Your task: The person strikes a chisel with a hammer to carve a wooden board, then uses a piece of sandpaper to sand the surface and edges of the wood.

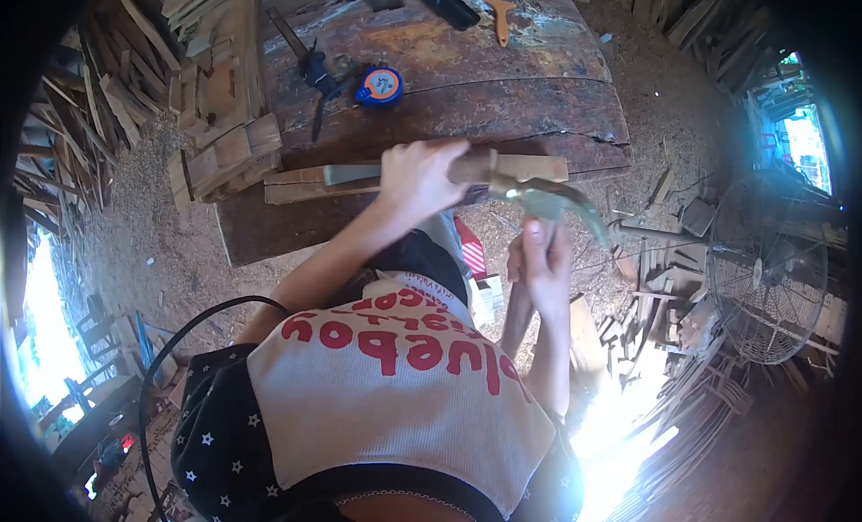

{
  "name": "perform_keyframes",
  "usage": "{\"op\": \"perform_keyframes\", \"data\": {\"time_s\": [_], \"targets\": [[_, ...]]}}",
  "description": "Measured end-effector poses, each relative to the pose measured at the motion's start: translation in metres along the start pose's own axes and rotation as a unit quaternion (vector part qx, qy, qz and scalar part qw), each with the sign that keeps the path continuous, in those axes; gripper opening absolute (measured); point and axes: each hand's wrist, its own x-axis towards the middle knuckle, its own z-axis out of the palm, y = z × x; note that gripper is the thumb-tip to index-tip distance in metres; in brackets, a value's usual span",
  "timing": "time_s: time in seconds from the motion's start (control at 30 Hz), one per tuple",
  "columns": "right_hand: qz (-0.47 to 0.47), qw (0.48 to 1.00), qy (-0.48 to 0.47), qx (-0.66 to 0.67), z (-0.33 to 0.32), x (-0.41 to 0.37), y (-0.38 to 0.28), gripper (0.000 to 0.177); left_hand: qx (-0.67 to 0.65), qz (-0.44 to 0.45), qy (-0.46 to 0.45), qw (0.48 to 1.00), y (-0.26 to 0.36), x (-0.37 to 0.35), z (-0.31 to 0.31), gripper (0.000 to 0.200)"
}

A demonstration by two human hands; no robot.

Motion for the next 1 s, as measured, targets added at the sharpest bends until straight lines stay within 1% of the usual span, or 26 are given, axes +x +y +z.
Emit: {"op": "perform_keyframes", "data": {"time_s": [0.07,0.1,0.13,0.17,0.2,0.23,0.27,0.3,0.33,0.37,0.4,0.43,0.47,0.5,0.53,0.57,0.6,0.63,0.67,0.73,0.77,0.8,0.87,0.9,0.93,1.0], "targets": [[-0.005,0.997,-0.009,-0.080,-0.010,0.004,-0.010,0.026,0.044,-0.013,-0.027,0.999,-0.021,-0.002,-0.003,0.031],[-0.053,0.995,0.029,-0.076,-0.028,0.007,0.003,0.026,0.031,-0.030,-0.019,0.999,-0.018,-0.007,-0.009,0.040],[-0.050,0.991,0.111,-0.060,-0.036,0.009,-0.005,0.028,0.030,-0.033,-0.022,0.999,-0.016,-0.008,-0.017,0.040],[-0.081,0.983,0.145,0.073,-0.034,0.014,-0.010,0.031,0.026,-0.047,-0.015,0.998,-0.013,-0.008,-0.026,0.041],[-0.113,0.956,0.176,0.205,-0.032,0.019,-0.017,0.034,0.022,-0.060,-0.007,0.998,-0.013,-0.007,-0.030,0.042],[-0.112,0.962,0.219,0.117,-0.011,0.018,-0.031,0.033,0.021,-0.050,0.012,0.998,-0.015,-0.006,-0.029,0.043],[-0.187,0.965,0.157,-0.094,-0.025,0.022,0.013,0.032,0.022,-0.049,0.017,0.998,-0.018,-0.006,-0.028,0.043],[-0.097,0.992,0.043,-0.066,-0.006,0.022,0.003,0.031,0.052,-0.065,0.008,0.996,-0.023,-0.005,-0.026,0.044],[0.000,0.997,-0.070,-0.035,0.014,0.016,-0.005,0.030,0.081,-0.081,-0.008,0.993,-0.028,-0.008,-0.024,0.044],[0.001,0.996,-0.063,-0.060,0.008,0.023,-0.002,0.028,0.082,-0.078,-0.008,0.994,-0.035,-0.011,-0.027,0.044],[-0.001,0.994,-0.058,-0.088,-0.005,0.034,0.000,0.027,0.072,-0.054,-0.002,0.996,-0.043,-0.013,-0.031,0.044],[-0.022,0.993,-0.018,-0.115,-0.020,0.039,0.000,0.030,0.059,-0.035,0.003,0.998,-0.047,-0.015,-0.032,0.045],[-0.041,0.990,0.052,-0.121,-0.033,0.041,0.002,0.035,0.058,-0.041,0.006,0.997,-0.047,-0.017,-0.032,0.045],[-0.055,0.995,0.084,0.015,-0.028,0.040,-0.009,0.034,0.054,-0.038,0.013,0.998,-0.048,-0.018,-0.032,0.045],[-0.068,0.979,0.116,0.152,-0.020,0.038,-0.020,0.034,0.052,-0.032,0.020,0.998,-0.049,-0.018,-0.033,0.046],[-0.104,0.987,0.085,0.085,-0.015,0.037,-0.021,0.034,0.054,-0.033,0.022,0.998,-0.048,-0.018,-0.033,0.046],[-0.155,0.974,0.128,-0.107,-0.010,0.044,0.002,0.032,0.066,-0.045,0.010,0.997,-0.046,-0.018,-0.032,0.046],[-0.097,0.994,-0.022,-0.051,0.003,0.045,0.005,0.030,0.077,-0.055,-0.003,0.996,-0.045,-0.018,-0.032,0.046],[-0.037,0.985,-0.170,0.007,0.015,0.044,0.006,0.029,0.079,-0.053,-0.004,0.995,-0.049,-0.021,-0.032,0.046],[-0.050,0.986,-0.159,0.004,0.007,0.053,0.009,0.028,0.105,-0.061,-0.025,0.992,-0.060,-0.023,-0.037,0.046],[-0.061,0.987,-0.152,-0.002,0.001,0.061,0.009,0.028,0.108,-0.065,-0.019,0.992,-0.062,-0.023,-0.039,0.046],[-0.055,0.995,-0.082,0.021,-0.004,0.060,0.002,0.031,0.088,-0.057,-0.006,0.994,-0.059,-0.026,-0.043,0.045],[-0.103,0.983,0.049,0.146,0.011,0.056,-0.025,0.041,0.072,-0.050,0.011,0.996,-0.057,-0.029,-0.047,0.044],[-0.135,0.983,0.015,0.125,0.010,0.058,-0.022,0.043,0.079,-0.058,0.009,0.995,-0.056,-0.028,-0.047,0.043],[-0.138,0.989,-0.047,0.029,0.011,0.061,-0.010,0.038,0.087,-0.063,0.006,0.994,-0.055,-0.027,-0.047,0.042],[-0.037,0.980,-0.188,-0.044,0.031,0.059,-0.002,0.032,0.106,-0.065,0.010,0.992,-0.067,-0.030,-0.048,0.042]]}}
